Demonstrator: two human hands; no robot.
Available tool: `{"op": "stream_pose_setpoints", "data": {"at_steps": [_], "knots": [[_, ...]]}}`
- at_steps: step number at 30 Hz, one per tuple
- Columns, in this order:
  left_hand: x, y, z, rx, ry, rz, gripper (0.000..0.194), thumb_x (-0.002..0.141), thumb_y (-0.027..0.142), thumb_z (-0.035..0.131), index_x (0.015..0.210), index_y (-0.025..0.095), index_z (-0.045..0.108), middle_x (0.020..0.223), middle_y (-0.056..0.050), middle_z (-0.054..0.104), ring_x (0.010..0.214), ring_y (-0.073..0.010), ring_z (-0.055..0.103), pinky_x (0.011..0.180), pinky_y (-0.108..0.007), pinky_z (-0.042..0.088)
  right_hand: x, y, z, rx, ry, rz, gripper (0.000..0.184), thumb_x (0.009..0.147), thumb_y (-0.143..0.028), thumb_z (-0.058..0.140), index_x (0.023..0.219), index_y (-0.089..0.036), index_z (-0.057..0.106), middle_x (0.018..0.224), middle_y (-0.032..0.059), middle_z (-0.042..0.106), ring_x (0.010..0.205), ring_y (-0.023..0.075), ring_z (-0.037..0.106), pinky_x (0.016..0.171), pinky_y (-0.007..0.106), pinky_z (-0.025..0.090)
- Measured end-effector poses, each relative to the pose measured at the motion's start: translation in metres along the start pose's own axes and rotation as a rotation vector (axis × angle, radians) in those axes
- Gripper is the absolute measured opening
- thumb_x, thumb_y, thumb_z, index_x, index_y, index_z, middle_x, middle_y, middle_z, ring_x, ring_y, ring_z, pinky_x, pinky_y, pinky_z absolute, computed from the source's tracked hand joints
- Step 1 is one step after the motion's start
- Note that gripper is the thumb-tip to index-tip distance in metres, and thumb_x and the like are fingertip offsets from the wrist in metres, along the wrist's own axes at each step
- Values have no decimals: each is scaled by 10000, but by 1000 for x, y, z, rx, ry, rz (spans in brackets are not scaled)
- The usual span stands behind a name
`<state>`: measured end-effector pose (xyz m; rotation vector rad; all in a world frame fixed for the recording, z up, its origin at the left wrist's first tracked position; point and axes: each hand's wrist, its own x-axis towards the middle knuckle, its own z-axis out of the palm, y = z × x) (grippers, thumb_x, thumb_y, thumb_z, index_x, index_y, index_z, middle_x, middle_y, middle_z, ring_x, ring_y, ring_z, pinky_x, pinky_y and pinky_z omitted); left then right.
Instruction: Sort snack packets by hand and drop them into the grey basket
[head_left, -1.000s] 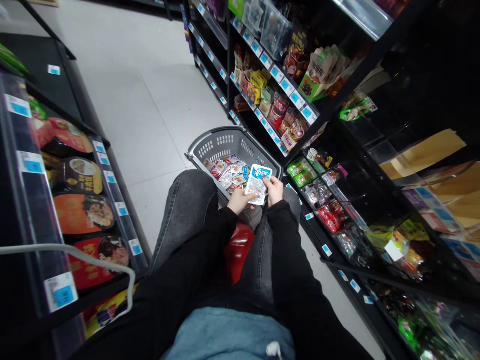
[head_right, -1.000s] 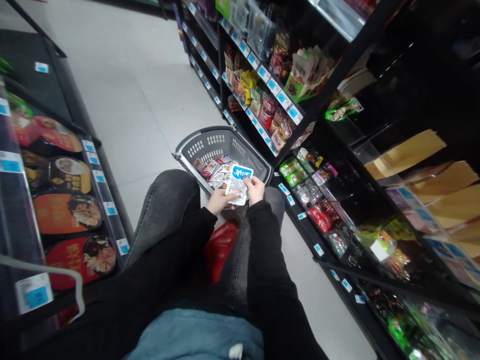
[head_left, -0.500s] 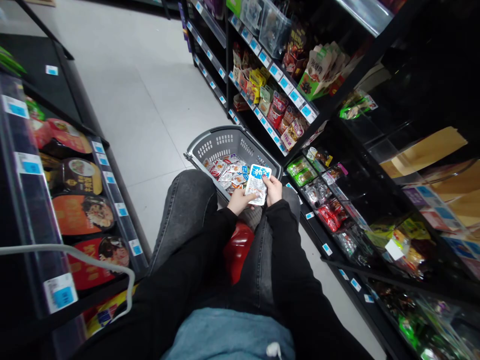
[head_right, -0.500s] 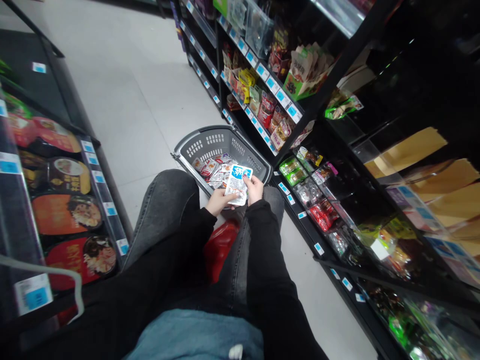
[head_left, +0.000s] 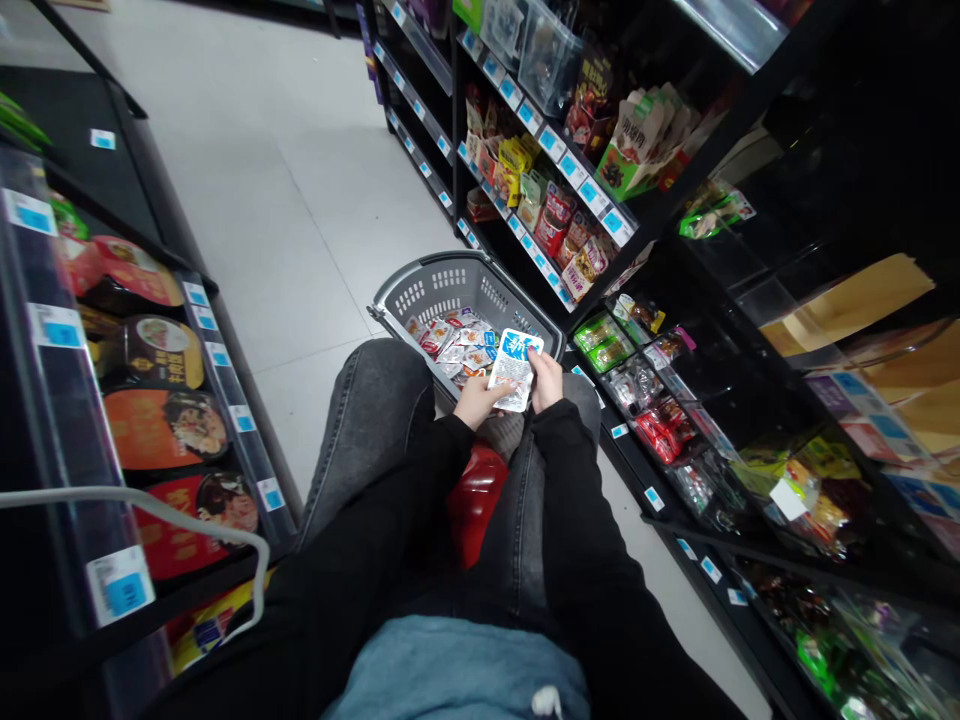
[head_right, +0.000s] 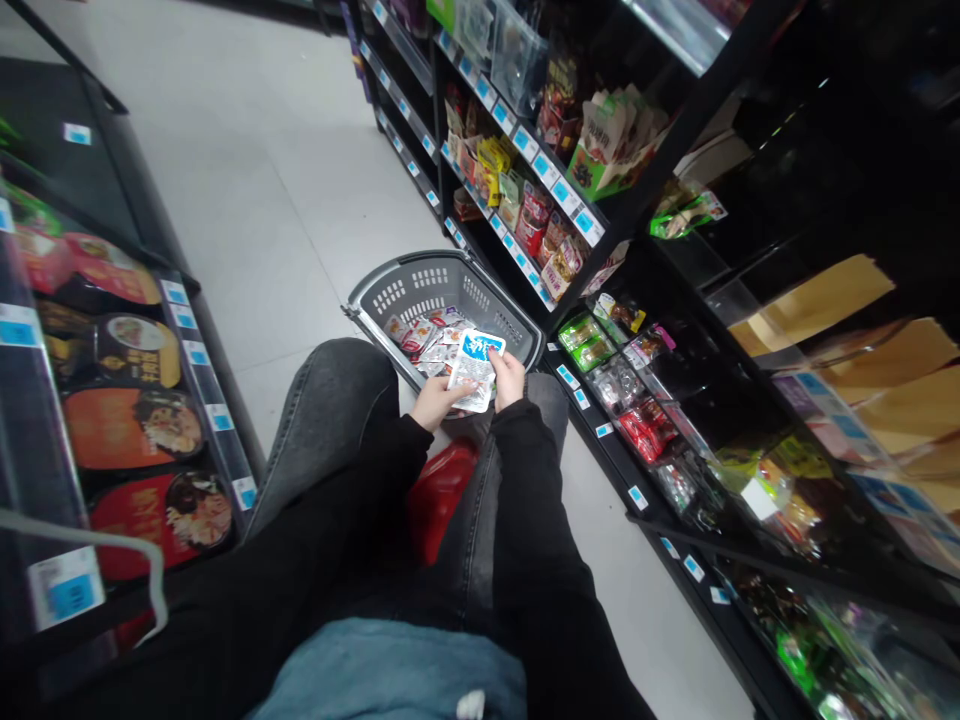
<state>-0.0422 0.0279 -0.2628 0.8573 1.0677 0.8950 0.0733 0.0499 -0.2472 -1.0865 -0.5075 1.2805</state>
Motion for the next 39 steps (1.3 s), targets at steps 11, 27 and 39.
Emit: {"op": "stream_pose_setpoints", "data": {"at_steps": [11,27,39], "knots": [[3,-6,-2,3,8,13,282,571,288,761,727,59,707,514,-53,631,406,-147,536,353,-242,413,-3,-5,4,50,25,21,126,747,-186,721,697,-104,639,700,24,656,620,134,602,580,192,487],[1,-2,0,13,7,-6,291,589,304,752,754,70,703,504,-46,622,428,-155,555,353,-231,404,-1,-2,5,163,10,9,212,855,-257,627,696,-117,614,687,17,643,664,138,620,685,220,521],[-3,5,3,17,24,-18,297,574,316,768,723,69,699,474,-36,602,421,-158,549,358,-239,406,-5,-8,9,140,31,55,227,841,-307,648,707,-130,601,696,22,648,720,162,637,721,245,534]]}}
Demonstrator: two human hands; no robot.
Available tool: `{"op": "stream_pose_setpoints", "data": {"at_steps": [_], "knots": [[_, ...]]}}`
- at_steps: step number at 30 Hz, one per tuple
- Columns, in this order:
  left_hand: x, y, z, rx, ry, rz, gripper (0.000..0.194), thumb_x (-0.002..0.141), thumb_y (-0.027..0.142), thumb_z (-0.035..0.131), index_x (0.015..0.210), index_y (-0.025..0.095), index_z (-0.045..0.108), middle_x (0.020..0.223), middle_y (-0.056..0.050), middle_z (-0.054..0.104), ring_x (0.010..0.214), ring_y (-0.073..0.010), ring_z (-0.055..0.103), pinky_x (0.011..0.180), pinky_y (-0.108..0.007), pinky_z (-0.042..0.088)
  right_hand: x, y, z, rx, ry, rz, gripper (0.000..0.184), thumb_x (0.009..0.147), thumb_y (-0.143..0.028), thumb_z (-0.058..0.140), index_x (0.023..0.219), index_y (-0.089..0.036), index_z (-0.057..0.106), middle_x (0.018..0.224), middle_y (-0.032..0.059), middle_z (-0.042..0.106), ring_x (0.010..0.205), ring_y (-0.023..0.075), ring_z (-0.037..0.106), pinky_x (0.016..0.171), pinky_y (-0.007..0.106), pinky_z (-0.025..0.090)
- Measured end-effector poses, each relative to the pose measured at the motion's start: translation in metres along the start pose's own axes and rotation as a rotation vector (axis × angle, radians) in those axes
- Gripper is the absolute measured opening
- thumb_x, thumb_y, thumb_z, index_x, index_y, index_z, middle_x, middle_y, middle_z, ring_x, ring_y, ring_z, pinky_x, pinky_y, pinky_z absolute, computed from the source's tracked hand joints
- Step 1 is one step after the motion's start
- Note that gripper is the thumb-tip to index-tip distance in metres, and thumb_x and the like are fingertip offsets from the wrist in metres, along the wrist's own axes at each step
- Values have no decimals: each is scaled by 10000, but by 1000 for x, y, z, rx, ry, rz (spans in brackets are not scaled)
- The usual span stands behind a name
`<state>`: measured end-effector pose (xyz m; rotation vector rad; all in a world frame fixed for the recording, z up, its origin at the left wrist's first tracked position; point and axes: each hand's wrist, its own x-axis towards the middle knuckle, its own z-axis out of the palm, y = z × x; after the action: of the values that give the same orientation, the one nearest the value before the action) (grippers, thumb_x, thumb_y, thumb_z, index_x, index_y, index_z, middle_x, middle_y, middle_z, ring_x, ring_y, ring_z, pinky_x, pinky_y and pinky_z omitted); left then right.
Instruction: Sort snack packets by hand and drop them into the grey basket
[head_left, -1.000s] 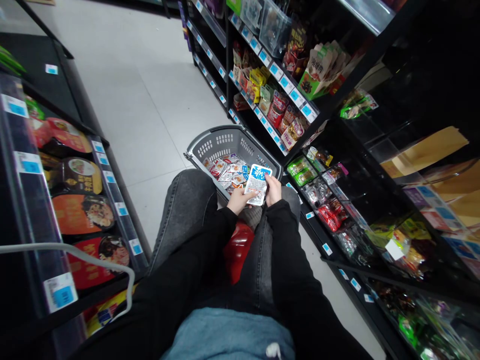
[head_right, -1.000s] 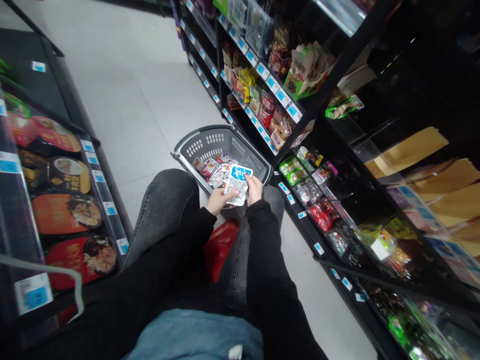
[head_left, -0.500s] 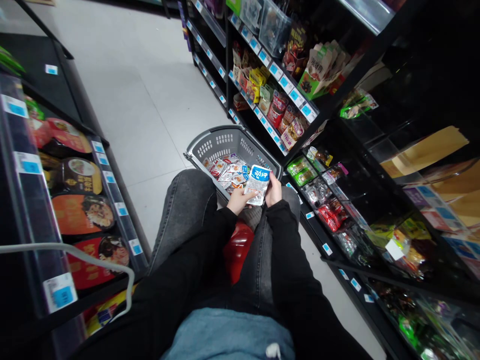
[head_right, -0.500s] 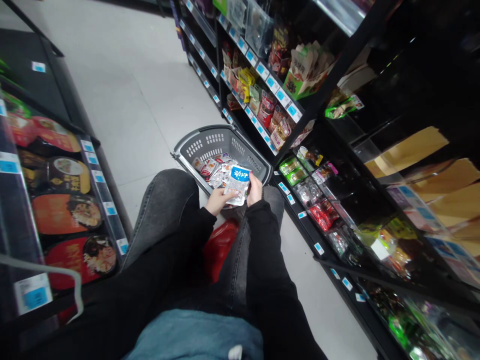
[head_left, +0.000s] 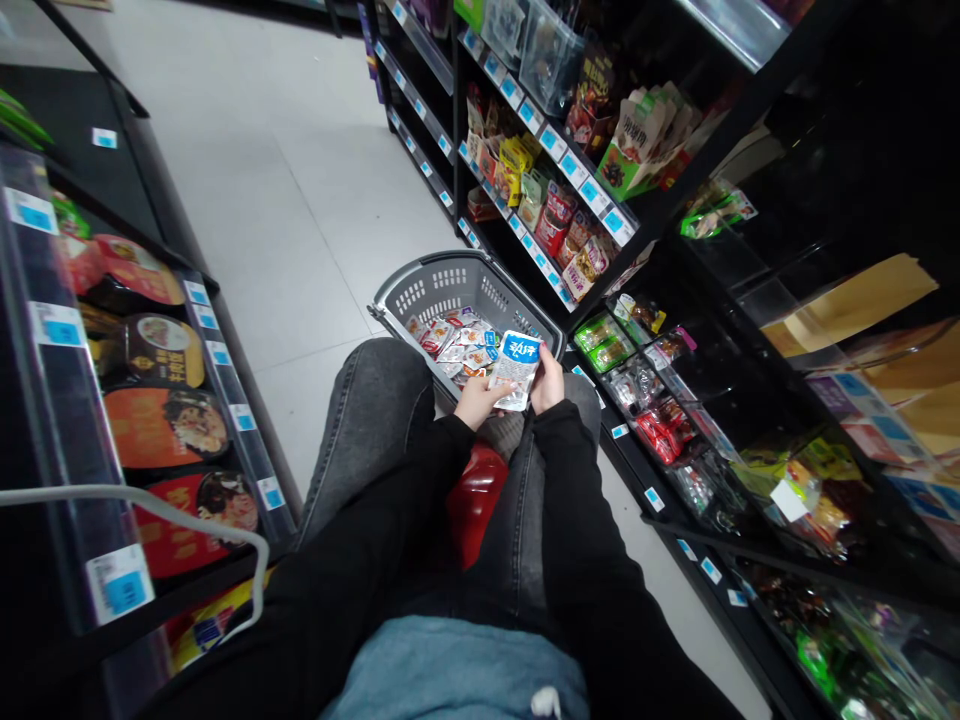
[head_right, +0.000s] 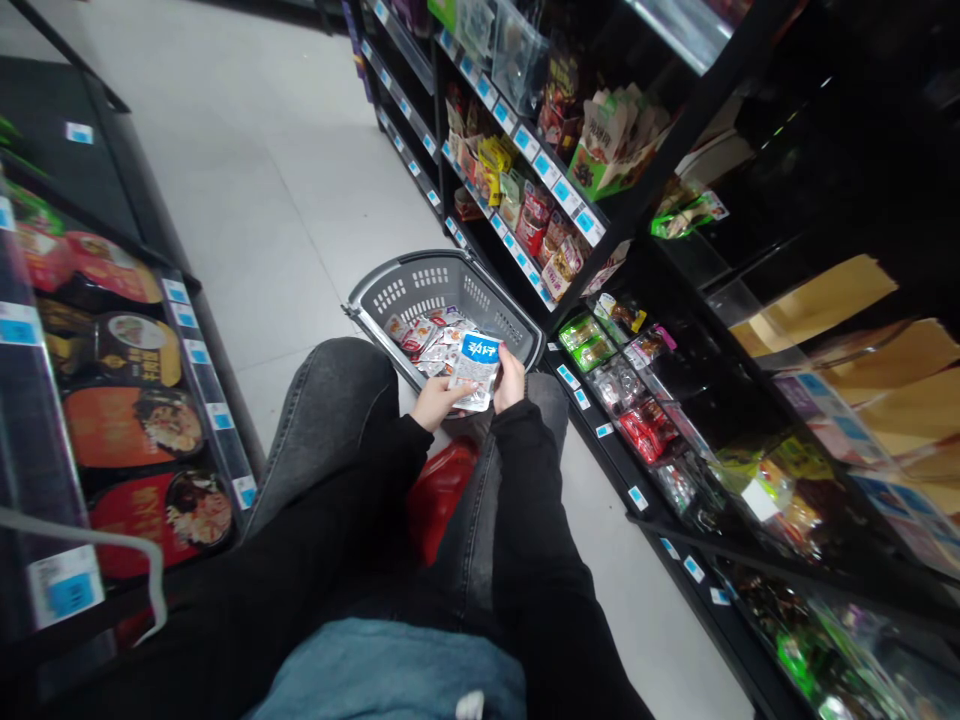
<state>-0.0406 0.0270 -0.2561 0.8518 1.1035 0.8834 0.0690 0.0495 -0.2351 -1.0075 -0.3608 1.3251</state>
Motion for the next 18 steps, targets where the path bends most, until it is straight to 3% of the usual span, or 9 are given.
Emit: {"op": "stream_pose_setpoints", "data": {"at_steps": [12,15,18], "knots": [[1,-4,-2,-9,-6,4,357,554,354,785,748,67,698,482,-41,598,426,-162,540,369,-253,403,2,3,-3,18,-42,4,239,825,-317,667,695,-130,595,700,18,640,692,158,624,726,258,537],[1,-4,-1,-35,-16,-5,434,577,458,756,753,68,685,466,-35,574,411,-155,519,381,-265,417,3,4,-4,3,-64,-8,240,818,-312,679,691,-127,591,696,18,636,648,151,612,698,260,538],[0,-3,1,-85,-44,-33,565,649,626,624,774,77,671,494,-57,582,426,-165,528,417,-290,447,1,2,-2,-49,-63,-22,250,833,-336,671,726,-124,593,711,25,640,624,151,608,653,253,533]]}}
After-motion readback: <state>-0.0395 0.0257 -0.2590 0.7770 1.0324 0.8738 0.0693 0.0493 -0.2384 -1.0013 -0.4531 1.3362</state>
